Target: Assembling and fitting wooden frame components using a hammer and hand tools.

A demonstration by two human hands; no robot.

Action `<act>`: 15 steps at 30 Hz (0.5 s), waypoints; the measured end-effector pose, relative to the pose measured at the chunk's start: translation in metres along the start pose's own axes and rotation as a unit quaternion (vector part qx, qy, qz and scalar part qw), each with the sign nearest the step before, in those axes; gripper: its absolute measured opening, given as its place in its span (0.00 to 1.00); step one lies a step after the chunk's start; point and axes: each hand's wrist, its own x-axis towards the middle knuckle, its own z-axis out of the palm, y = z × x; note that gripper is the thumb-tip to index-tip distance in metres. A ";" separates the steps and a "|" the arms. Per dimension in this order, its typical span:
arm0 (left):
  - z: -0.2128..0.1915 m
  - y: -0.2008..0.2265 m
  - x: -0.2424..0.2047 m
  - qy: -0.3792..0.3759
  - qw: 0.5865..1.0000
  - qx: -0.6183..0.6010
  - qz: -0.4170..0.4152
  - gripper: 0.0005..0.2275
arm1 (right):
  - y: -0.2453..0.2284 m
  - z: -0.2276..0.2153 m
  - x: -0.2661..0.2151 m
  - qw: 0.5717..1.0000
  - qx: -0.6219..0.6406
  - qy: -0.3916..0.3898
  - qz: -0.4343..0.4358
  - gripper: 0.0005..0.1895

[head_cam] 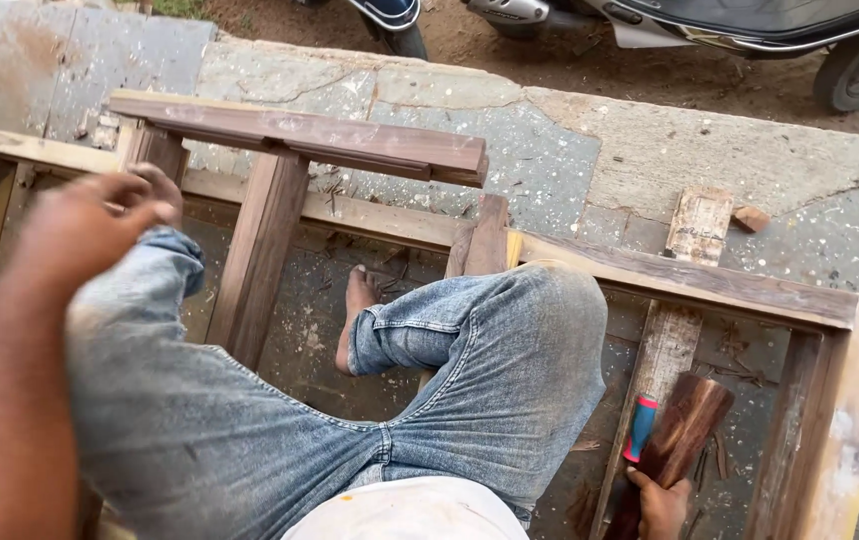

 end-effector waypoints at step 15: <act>0.184 0.156 0.023 -0.079 0.814 -0.573 0.052 0.50 | 0.069 -0.035 0.106 0.962 -0.261 -0.062 -0.048 0.54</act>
